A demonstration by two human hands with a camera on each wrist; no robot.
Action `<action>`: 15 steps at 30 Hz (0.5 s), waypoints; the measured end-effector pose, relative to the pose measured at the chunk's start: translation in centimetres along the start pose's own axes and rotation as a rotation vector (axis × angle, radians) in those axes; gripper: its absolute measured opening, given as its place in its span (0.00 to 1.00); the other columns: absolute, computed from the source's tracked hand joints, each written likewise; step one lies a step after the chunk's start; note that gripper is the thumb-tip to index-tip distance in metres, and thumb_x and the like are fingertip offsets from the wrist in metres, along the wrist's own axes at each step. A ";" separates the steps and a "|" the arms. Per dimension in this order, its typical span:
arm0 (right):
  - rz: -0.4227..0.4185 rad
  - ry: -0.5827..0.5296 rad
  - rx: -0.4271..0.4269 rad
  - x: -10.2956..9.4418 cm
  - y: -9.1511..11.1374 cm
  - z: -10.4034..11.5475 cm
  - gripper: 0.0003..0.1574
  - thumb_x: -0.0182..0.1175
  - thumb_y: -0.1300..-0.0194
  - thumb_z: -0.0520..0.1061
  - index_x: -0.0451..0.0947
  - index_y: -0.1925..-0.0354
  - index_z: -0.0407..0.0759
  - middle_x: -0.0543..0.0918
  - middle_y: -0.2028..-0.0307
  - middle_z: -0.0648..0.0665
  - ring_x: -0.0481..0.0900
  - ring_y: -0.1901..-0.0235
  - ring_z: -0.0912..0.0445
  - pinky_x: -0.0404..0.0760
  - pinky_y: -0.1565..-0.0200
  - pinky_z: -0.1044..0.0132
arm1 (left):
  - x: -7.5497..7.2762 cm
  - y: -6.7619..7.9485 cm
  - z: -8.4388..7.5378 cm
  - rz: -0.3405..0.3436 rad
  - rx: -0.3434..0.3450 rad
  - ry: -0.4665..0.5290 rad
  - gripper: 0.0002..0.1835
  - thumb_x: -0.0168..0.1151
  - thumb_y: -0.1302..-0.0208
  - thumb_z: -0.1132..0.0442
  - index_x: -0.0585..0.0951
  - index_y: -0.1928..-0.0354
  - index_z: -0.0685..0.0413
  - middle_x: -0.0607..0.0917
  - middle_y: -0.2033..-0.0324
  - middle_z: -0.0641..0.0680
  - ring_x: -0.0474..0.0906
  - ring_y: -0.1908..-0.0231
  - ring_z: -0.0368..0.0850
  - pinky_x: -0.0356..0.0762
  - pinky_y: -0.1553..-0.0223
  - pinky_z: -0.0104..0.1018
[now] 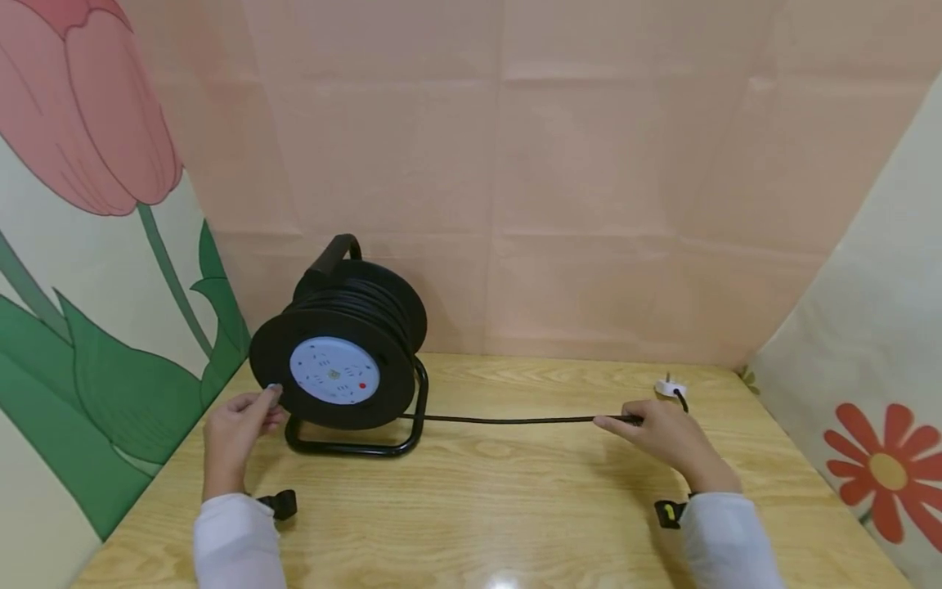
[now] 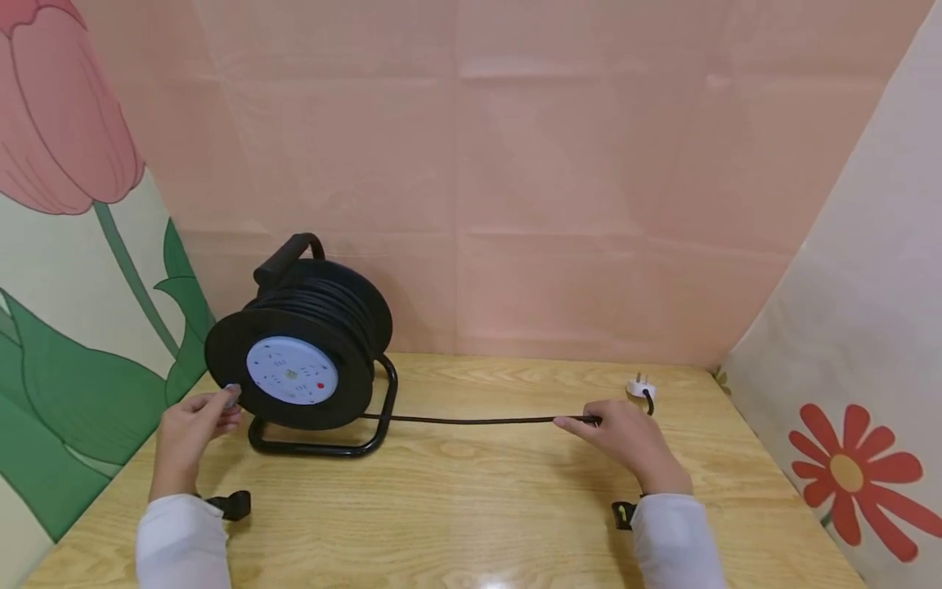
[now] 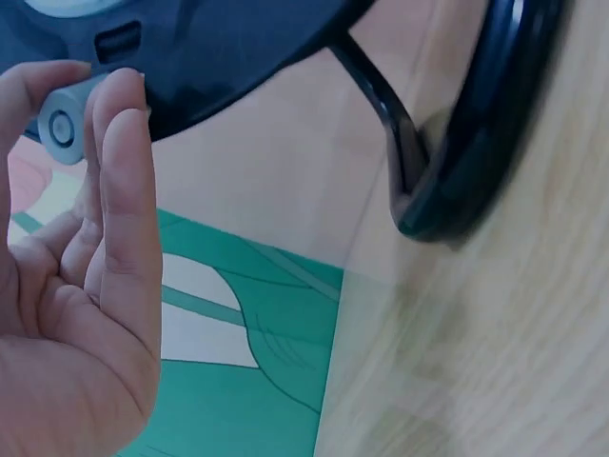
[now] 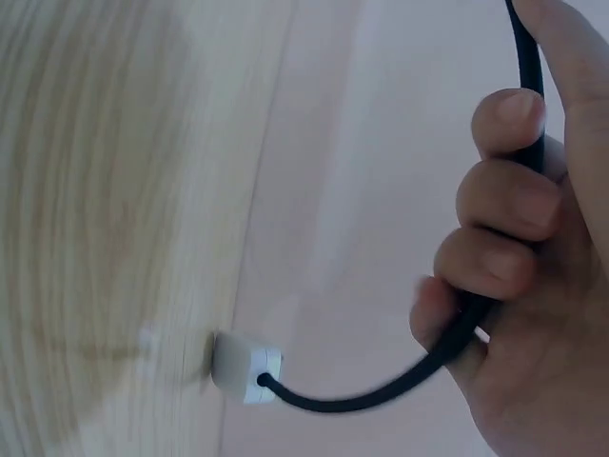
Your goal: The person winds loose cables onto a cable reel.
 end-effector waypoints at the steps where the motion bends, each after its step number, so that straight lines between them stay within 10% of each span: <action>1: -0.008 0.003 0.006 -0.1 0.1 -0.3 0.37 0.55 0.37 0.77 0.66 0.83 0.52 0.60 0.86 0.54 0.54 0.85 0.59 0.58 0.80 0.65 | 0.0 0.0 -0.1 -0.009 -0.006 0.030 0.27 0.70 0.37 0.45 0.83 0.57 0.67 0.88 0.73 0.49 0.86 0.70 0.43 0.84 0.64 0.30; 15: -0.242 0.051 -0.090 -2.8 0.2 0.6 0.25 0.61 0.34 0.68 0.74 0.77 0.54 0.67 0.84 0.54 0.61 0.84 0.58 0.60 0.80 0.65 | 0.2 0.1 -0.7 -0.082 -0.032 0.319 0.17 0.75 0.41 0.49 0.88 0.66 0.59 0.88 0.73 0.49 0.86 0.72 0.40 0.84 0.64 0.30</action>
Point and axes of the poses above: each hand's wrist, its own y-axis away from the middle knuckle, its own x-axis out of the palm, z = x × y, the point moved 5 cm from there along -y, towards the middle knuckle
